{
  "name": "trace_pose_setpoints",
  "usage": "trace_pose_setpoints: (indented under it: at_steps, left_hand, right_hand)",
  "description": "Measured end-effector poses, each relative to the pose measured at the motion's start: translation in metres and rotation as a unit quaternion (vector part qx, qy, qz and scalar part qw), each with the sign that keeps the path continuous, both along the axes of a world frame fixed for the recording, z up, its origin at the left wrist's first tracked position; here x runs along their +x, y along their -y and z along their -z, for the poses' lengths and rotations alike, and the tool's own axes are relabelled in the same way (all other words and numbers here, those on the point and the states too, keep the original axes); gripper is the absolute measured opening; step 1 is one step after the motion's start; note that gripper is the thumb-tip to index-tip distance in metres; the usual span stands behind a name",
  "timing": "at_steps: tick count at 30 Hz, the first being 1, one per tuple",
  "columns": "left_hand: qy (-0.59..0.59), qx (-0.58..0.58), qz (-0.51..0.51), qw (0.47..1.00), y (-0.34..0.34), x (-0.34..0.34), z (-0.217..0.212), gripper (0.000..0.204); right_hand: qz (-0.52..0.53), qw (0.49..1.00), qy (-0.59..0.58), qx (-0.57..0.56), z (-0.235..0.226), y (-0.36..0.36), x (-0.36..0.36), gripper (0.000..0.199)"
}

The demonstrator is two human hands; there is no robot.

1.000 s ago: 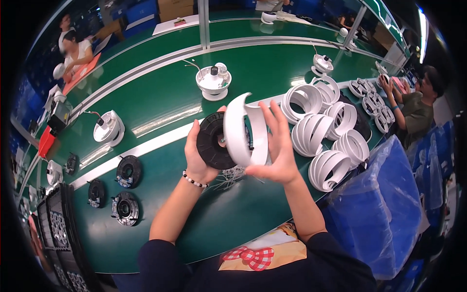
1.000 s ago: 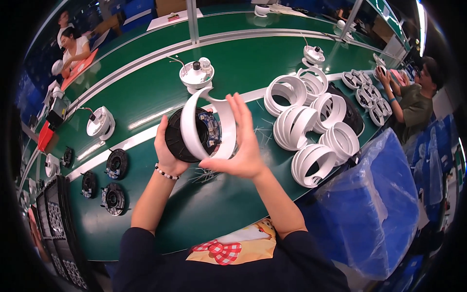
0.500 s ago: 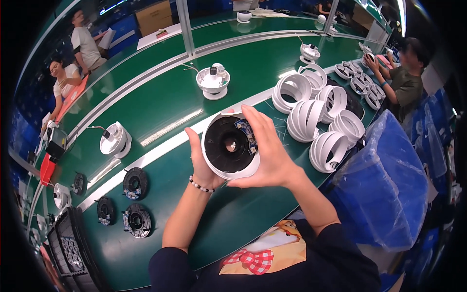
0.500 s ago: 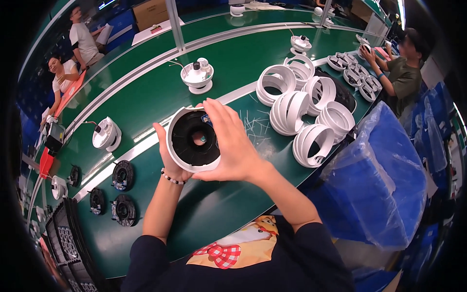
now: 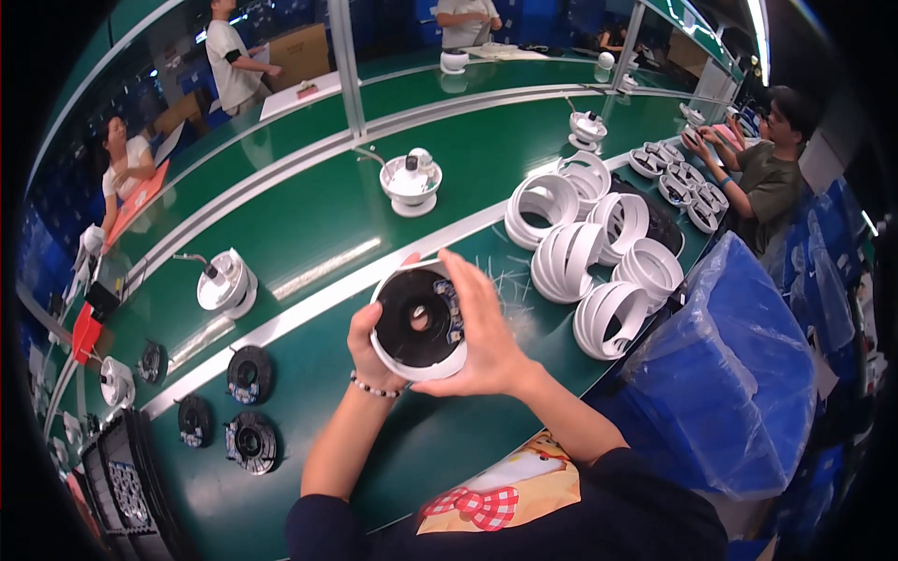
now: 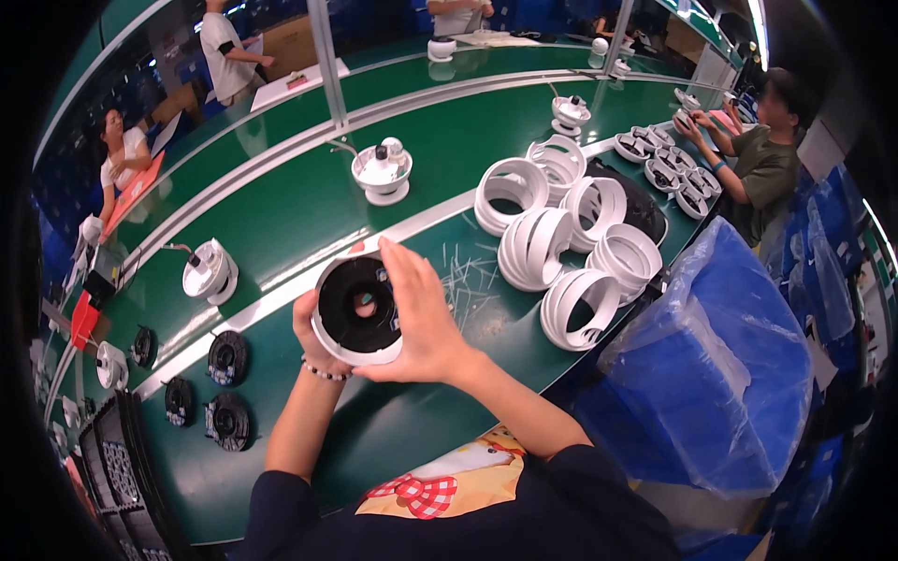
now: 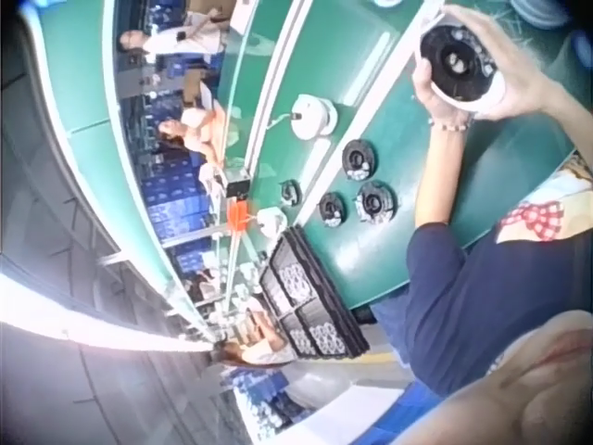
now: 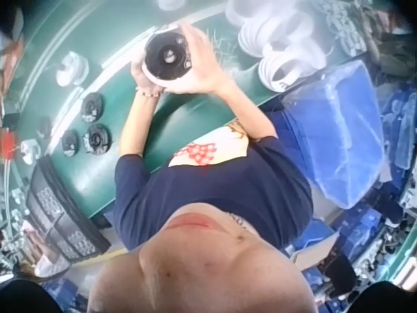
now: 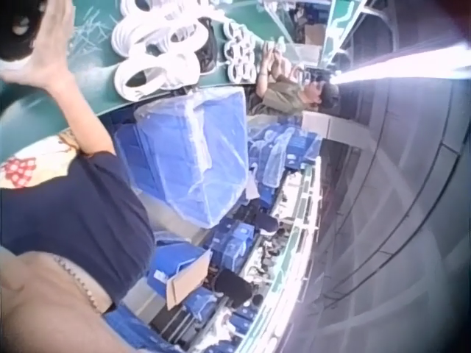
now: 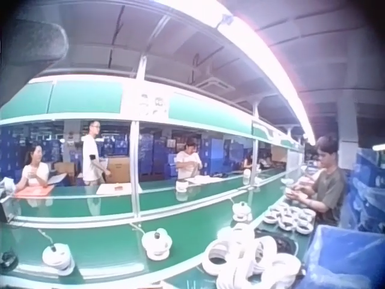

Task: Assembling lighting fixture components by fitting plastic housings onto internal electronic modules at a factory conveyor belt.

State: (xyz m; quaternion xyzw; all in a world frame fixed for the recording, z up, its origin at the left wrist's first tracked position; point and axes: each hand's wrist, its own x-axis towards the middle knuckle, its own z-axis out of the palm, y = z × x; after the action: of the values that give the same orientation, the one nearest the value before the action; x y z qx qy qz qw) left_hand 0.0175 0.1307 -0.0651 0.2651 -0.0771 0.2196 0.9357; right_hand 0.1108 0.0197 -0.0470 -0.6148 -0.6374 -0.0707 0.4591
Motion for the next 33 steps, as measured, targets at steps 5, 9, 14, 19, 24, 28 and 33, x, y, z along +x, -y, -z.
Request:
trace_pose_setpoints:
  at_steps: [5, 9, 14, 19, 24, 28, 33]
  left_hand:
    - [-0.13, -0.067, -0.071, 0.987, -0.035, 0.004, 0.021, 0.058]
    - [-0.191, -0.081, -0.108, 0.972, -0.065, -0.007, 0.032, 0.052]
    - [-0.206, -0.041, -0.39, 0.897, -0.134, 0.016, 0.058, 0.033]
    - [-0.275, -0.091, -0.443, 0.849, -0.22, 0.049, 0.11, 0.037]
    - [-0.197, -0.099, -0.371, 0.902, -0.27, 0.079, 0.129, 0.038]
    - [-0.279, -0.088, -0.614, 0.733, -0.259, 0.096, 0.141, 0.046]
    - [-0.471, 0.268, -0.667, 0.511, -0.176, 0.07, 0.1, 0.052]
  right_hand:
    - [0.008, 0.995, 0.003, 0.104, 0.005, 0.039, -0.01, 0.079]
    - [0.167, 0.959, 0.039, 0.225, -0.003, 0.138, 0.027, 0.018]
    - [0.379, 0.923, 0.023, 0.062, 0.028, 0.191, 0.075, 0.024]
    - [0.36, 0.929, -0.084, 0.03, 0.055, 0.163, 0.092, 0.018]
    - [0.324, 0.937, -0.124, 0.032, 0.073, 0.151, 0.108, 0.012]
    - [0.296, 0.951, -0.089, -0.001, 0.091, 0.151, 0.116, 0.008]
    - [0.244, 0.969, -0.036, 0.002, 0.082, 0.159, 0.121, 0.01]
